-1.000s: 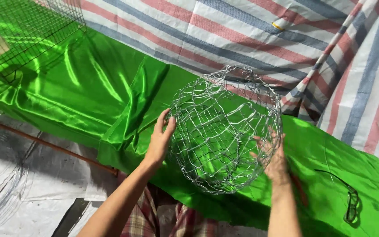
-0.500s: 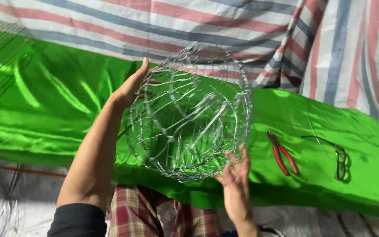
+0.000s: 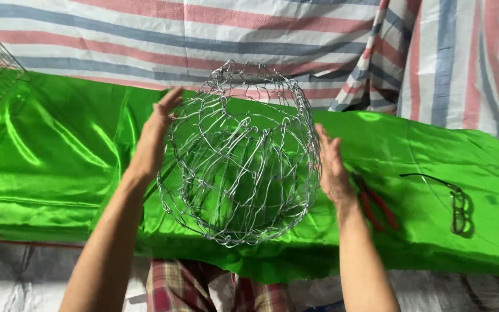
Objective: Inspecting a wire mesh structure by rotating it and examining it from different angles.
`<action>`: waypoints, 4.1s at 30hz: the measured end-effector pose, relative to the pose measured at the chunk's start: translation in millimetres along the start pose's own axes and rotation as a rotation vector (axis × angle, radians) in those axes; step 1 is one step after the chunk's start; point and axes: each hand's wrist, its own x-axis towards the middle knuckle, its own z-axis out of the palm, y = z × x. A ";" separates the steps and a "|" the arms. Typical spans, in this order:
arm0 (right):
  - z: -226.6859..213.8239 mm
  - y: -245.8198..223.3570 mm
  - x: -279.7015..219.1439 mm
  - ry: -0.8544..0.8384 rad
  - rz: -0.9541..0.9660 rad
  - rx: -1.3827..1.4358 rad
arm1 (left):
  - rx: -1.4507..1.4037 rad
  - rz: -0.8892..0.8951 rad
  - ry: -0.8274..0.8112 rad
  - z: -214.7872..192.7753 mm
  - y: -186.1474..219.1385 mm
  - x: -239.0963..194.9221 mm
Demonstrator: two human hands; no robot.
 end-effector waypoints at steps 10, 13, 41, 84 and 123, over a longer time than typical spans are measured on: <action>0.3 17.7 9.6 -0.117 0.064 0.001 | 0.325 0.043 0.291 39.8 -24.6 10.9; 4.9 15.0 2.5 -0.123 0.013 -0.043 | 0.302 0.041 0.410 18.3 -30.6 -1.5; 28.9 -29.2 -144.6 0.241 -0.293 -0.424 | 0.229 0.288 0.398 -49.3 -11.4 -14.1; 54.3 -46.7 -101.6 -0.124 -0.534 -0.265 | 1.171 0.105 -0.500 131.1 158.5 51.3; 1.2 -74.9 -12.0 -0.265 -0.246 -0.431 | 1.040 0.039 -0.309 137.5 127.5 62.5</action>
